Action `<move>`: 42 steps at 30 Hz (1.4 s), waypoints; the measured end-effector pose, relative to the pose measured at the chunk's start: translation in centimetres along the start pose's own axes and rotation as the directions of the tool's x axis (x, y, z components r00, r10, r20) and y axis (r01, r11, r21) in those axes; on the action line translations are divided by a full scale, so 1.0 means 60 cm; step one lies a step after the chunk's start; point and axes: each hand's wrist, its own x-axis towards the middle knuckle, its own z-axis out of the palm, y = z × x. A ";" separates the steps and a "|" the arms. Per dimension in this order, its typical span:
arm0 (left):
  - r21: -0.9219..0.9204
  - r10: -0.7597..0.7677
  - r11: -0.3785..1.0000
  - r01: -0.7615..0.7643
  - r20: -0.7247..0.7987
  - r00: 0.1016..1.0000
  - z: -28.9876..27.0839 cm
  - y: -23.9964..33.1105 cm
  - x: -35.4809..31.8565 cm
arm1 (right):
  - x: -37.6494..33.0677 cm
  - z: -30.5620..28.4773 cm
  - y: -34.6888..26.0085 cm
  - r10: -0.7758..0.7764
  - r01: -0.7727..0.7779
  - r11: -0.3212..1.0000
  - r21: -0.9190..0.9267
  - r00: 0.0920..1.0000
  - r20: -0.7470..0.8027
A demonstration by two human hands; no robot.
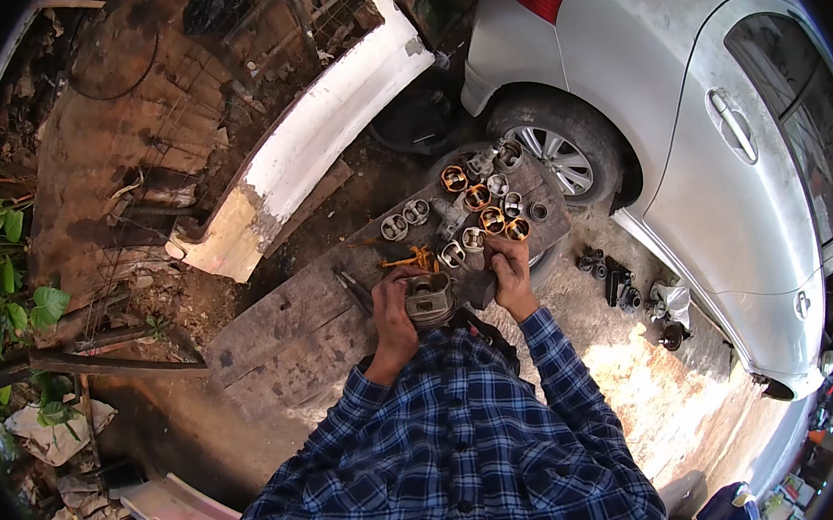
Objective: The person assembles a piston by hand, placing piston rings into the grooves and inserting the wrist pin. The person handles the piston and rings one at a time, rotating the piston to fit each ring and then inserting the pin to complete the assembly.
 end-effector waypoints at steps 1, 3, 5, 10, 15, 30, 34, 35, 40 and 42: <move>-0.052 -0.073 0.996 0.073 0.006 0.997 0.001 0.000 -0.001 | -0.001 -0.003 -0.001 -0.157 0.153 0.985 0.074 0.986 0.047; -0.113 -0.150 0.982 0.152 0.029 0.988 0.003 -0.002 -0.005 | -0.005 -0.006 0.003 -0.358 0.309 0.930 0.198 0.885 0.298; -0.136 -0.114 0.984 0.118 0.033 0.993 0.006 -0.004 -0.002 | -0.005 -0.007 0.014 -0.101 0.069 0.987 0.148 0.970 0.221; -0.347 -0.297 0.890 0.296 0.052 0.954 0.010 0.000 0.005 | -0.017 -0.009 0.037 -0.149 0.110 0.961 0.255 0.979 0.141; -0.026 -0.088 0.996 0.089 0.054 0.995 0.002 0.010 0.004 | -0.005 -0.006 0.035 -0.151 0.135 0.973 -0.187 0.986 -0.071; -0.455 -0.436 0.785 0.421 0.077 0.897 0.013 -0.010 0.007 | 0.016 -0.010 0.009 -0.086 0.053 0.991 0.124 0.958 0.273; -0.178 -0.254 0.951 0.253 0.014 0.967 0.010 -0.006 0.007 | 0.020 -0.010 0.005 0.037 -0.035 0.999 -0.015 0.994 0.105; -0.248 -0.290 0.926 0.286 0.023 0.957 0.009 -0.007 0.005 | 0.021 -0.009 0.008 -0.133 0.131 0.991 0.021 0.987 0.087; -0.180 -0.215 0.958 0.224 0.071 0.974 0.005 -0.015 0.001 | 0.013 -0.003 0.028 -0.015 0.003 0.992 0.129 0.996 0.090; 0.010 -0.081 0.997 0.080 0.061 0.995 0.004 -0.018 0.000 | 0.007 -0.003 0.036 0.114 -0.115 0.993 -0.035 0.993 -0.026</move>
